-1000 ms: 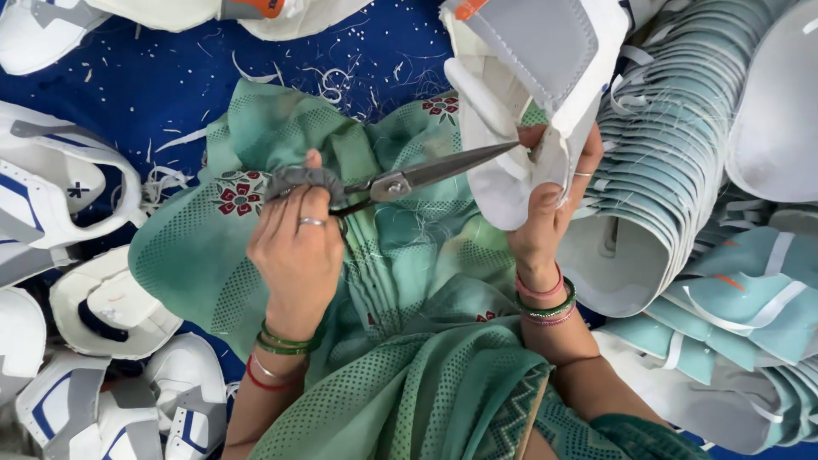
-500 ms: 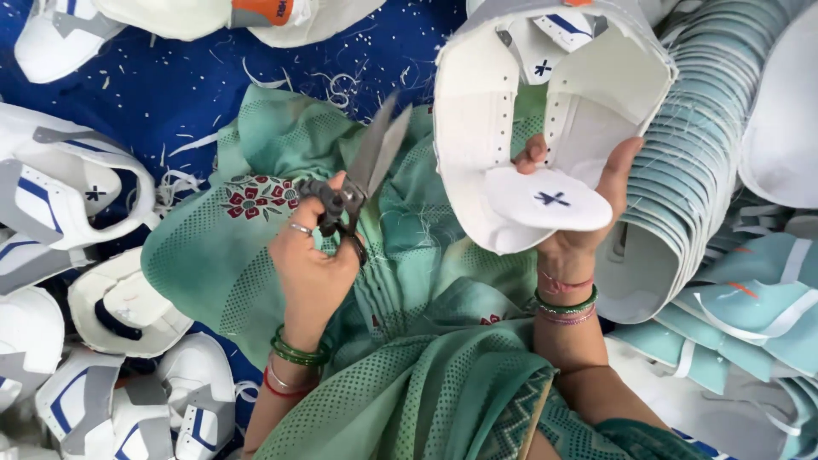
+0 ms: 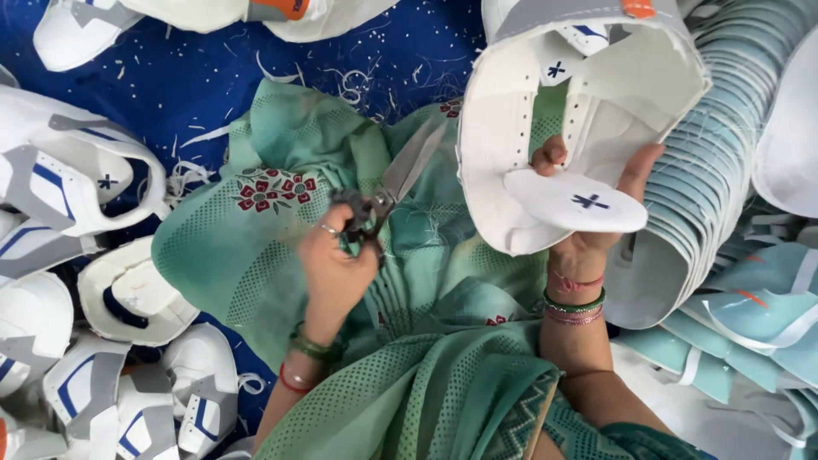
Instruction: The person trims excess material from shoe uppers using a pair of scissors.
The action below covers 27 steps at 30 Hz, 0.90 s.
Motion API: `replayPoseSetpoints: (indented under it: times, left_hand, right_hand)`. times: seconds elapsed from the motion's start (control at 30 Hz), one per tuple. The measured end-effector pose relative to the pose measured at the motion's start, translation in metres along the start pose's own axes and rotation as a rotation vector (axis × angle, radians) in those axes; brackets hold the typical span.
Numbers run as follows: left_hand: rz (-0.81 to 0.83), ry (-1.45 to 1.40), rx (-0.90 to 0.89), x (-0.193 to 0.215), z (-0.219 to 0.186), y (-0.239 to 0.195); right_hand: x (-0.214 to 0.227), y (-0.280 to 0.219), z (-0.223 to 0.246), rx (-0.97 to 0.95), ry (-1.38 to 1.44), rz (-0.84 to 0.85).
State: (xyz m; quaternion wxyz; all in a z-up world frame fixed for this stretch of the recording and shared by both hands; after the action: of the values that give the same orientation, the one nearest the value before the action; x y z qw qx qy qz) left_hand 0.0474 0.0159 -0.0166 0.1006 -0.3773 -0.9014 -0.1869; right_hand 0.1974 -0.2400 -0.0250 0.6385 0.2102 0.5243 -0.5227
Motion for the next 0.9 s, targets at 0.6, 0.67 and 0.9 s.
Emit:
replayPoseSetpoints:
  times: [0.6,0.67,0.9]
  left_hand:
    - [-0.001,-0.396,0.226,-0.016,-0.001,0.004]
    - [0.051,-0.376,0.15,-0.018,-0.015,0.003]
    - [0.286,0.03,0.017,-0.035,-0.037,-0.002]
  right_hand:
    - [0.043,0.007,0.036,0.041,0.079,-0.041]
    - [0.041,0.008,0.028,-0.031,0.141,-0.044]
    - [0.031,-0.004,0.022,-0.118,0.11,0.022]
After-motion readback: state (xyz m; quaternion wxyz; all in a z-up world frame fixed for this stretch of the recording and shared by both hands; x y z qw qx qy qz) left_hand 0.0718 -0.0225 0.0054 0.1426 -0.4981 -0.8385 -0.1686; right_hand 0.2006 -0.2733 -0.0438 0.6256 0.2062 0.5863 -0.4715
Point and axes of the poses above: each hand's wrist, its own y-axis towards the middle knuckle, its own x-axis out of the back of the hand, z = x × y, the point moved 7 cm from there along y, towards the middle knuckle, and after that the axes turned 14 degrees about -z, right-handed, at the moved point
